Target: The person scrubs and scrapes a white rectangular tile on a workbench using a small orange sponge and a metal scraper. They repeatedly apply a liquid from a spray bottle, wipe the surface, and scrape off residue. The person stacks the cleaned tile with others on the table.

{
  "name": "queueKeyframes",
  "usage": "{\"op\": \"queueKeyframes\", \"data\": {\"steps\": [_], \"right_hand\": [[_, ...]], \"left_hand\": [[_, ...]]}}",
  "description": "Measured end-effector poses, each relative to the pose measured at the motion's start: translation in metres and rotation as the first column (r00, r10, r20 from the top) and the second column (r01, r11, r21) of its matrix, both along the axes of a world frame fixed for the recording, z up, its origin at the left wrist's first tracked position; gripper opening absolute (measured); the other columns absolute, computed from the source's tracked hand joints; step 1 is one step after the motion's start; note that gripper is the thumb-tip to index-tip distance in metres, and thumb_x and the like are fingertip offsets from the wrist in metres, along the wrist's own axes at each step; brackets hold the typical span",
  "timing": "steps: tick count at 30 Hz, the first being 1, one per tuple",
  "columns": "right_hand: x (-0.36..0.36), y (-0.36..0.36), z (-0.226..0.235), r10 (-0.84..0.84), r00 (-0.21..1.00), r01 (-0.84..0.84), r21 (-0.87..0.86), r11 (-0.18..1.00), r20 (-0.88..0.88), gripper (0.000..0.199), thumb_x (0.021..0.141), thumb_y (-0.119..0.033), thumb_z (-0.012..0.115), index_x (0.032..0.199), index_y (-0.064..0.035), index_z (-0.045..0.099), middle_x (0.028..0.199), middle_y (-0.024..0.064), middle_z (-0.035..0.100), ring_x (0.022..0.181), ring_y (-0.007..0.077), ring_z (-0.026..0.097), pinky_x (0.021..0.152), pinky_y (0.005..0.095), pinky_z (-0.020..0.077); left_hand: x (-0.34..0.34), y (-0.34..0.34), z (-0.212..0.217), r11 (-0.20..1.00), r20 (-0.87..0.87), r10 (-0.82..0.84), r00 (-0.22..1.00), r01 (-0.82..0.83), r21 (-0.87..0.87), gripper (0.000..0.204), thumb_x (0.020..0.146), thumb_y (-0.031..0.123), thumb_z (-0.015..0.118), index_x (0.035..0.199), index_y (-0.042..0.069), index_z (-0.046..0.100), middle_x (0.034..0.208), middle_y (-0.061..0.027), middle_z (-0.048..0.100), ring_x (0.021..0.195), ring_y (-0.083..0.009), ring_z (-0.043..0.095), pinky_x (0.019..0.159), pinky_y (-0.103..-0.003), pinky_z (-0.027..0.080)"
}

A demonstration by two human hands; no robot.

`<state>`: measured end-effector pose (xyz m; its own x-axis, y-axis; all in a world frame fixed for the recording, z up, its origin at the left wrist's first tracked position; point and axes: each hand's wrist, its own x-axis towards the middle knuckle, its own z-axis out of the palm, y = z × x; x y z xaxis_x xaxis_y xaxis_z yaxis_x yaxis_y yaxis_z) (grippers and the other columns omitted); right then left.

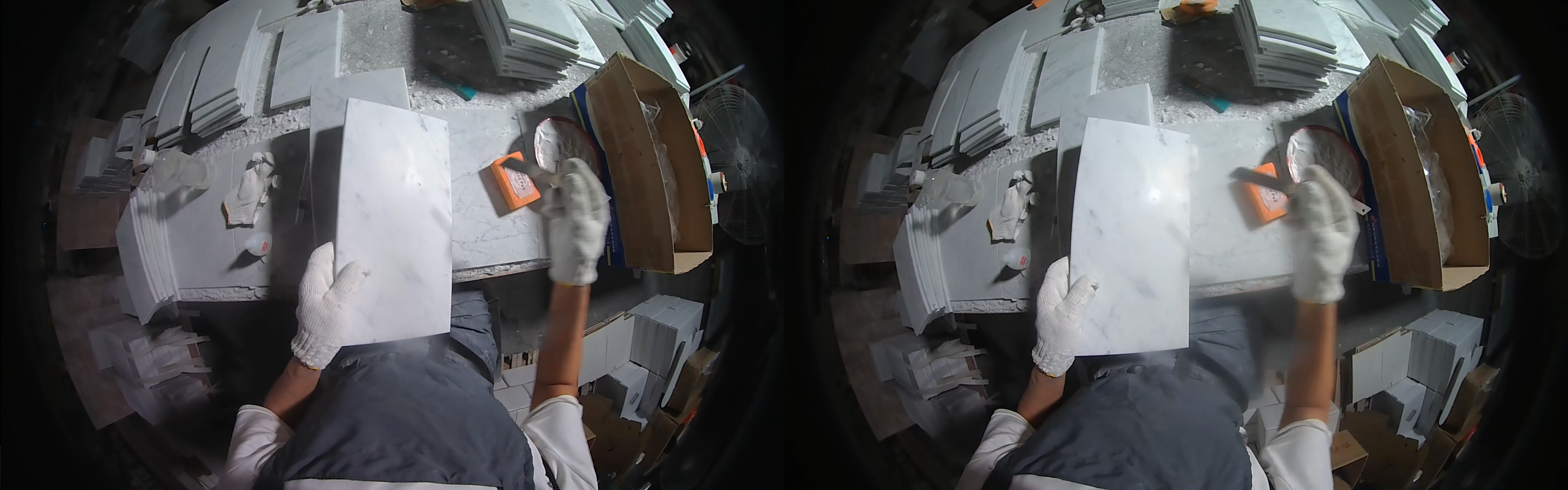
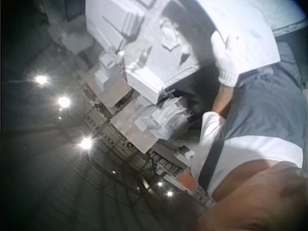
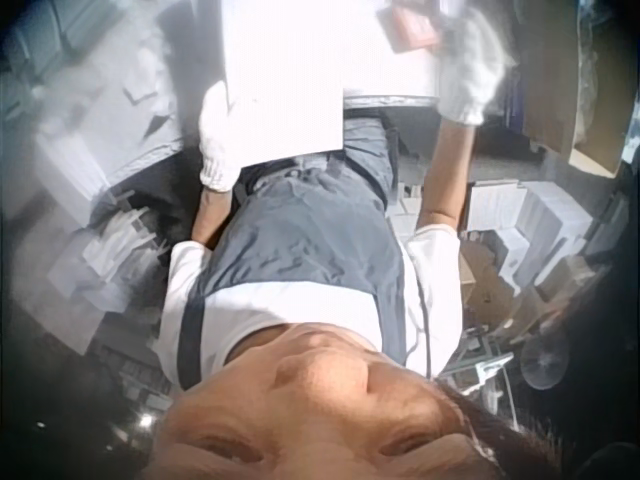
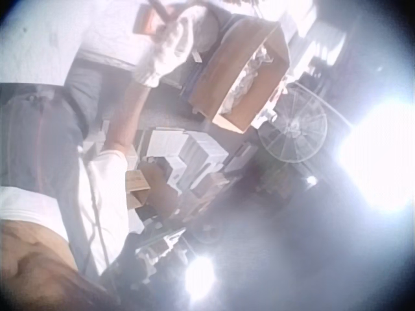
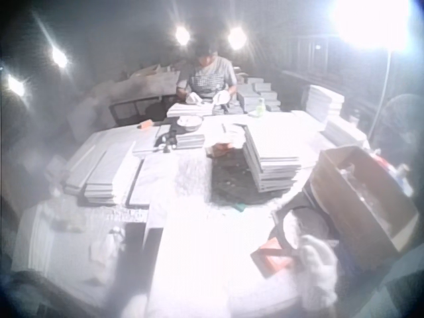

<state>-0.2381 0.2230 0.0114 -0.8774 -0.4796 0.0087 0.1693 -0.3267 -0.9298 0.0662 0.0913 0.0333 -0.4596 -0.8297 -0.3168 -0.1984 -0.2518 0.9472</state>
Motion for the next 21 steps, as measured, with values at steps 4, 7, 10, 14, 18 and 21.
{"op": "queueKeyframes", "data": {"steps": [4,7,10,14,18,21], "right_hand": [[0.055,-0.046,-0.049,0.011,0.946,-0.049,0.107,0.993,0.325,0.039,0.102,-0.026,0.066,0.133,-0.0015,0.062,0.108,0.0059,0.069,0.085,0.0100,0.064,0.070,0.0262,0.0542],[0.070,-0.067,-0.064,0.065,0.937,-0.118,0.135,0.984,0.344,0.037,0.099,-0.014,0.068,0.132,0.0025,0.061,0.108,0.0090,0.071,0.079,0.0140,0.066,0.063,0.0246,0.0542],[0.067,-0.062,-0.063,0.146,0.943,-0.215,0.212,0.953,0.300,0.034,0.098,-0.013,0.068,0.127,0.0039,0.065,0.102,0.0100,0.073,0.082,0.0144,0.069,0.067,0.0260,0.0577],[0.056,-0.049,-0.061,0.325,0.919,-0.373,0.225,0.900,0.223,0.034,0.098,-0.013,0.068,0.128,0.0046,0.066,0.100,0.0103,0.073,0.081,0.0147,0.070,0.072,0.0293,0.0612],[0.048,-0.055,-0.067,0.353,0.917,-0.384,0.178,0.906,0.183,0.036,0.098,-0.013,0.069,0.129,0.0047,0.065,0.101,0.0106,0.073,0.083,0.0148,0.070,0.074,0.0293,0.0620],[0.041,-0.057,-0.066,0.404,0.909,-0.417,0.210,0.884,0.102,0.036,0.098,-0.014,0.068,0.130,0.0039,0.065,0.101,0.0089,0.072,0.082,0.0134,0.070,0.073,0.0282,0.0617]], "left_hand": [[0.000,0.001,0.004,1.000,0.011,-0.008,1.000,0.008,-0.003,0.038,0.099,0.007,0.064,0.132,-0.007,0.051,0.108,-0.0086,0.066,0.098,-0.0122,0.064,0.090,-0.029,0.053],[-0.001,0.000,0.004,1.000,0.029,-0.016,0.999,0.017,-0.026,0.038,0.098,0.007,0.064,0.131,-0.006,0.052,0.108,-0.0079,0.066,0.098,-0.0119,0.064,0.089,-0.028,0.053],[0.000,-0.002,0.003,0.999,0.030,-0.026,0.999,0.027,-0.027,0.037,0.098,0.007,0.064,0.131,-0.006,0.053,0.108,-0.0072,0.066,0.097,-0.0112,0.063,0.089,-0.028,0.052],[0.002,-0.004,-0.001,0.998,0.121,-0.058,0.991,0.055,0.023,0.041,0.097,0.005,0.060,0.136,-0.004,0.054,0.122,-0.0064,0.063,0.107,-0.0098,0.058,0.094,-0.026,0.047],[0.002,-0.004,-0.004,1.000,0.035,0.007,0.999,-0.008,0.019,0.034,0.098,0.006,0.061,0.130,-0.004,0.054,0.109,-0.0062,0.066,0.096,-0.0099,0.062,0.089,-0.027,0.051],[0.002,-0.003,-0.005,1.000,0.040,0.007,0.999,-0.008,0.014,0.037,0.098,0.005,0.061,0.133,-0.004,0.054,0.113,-0.0058,0.065,0.100,-0.0094,0.060,0.091,-0.027,0.049]]}}
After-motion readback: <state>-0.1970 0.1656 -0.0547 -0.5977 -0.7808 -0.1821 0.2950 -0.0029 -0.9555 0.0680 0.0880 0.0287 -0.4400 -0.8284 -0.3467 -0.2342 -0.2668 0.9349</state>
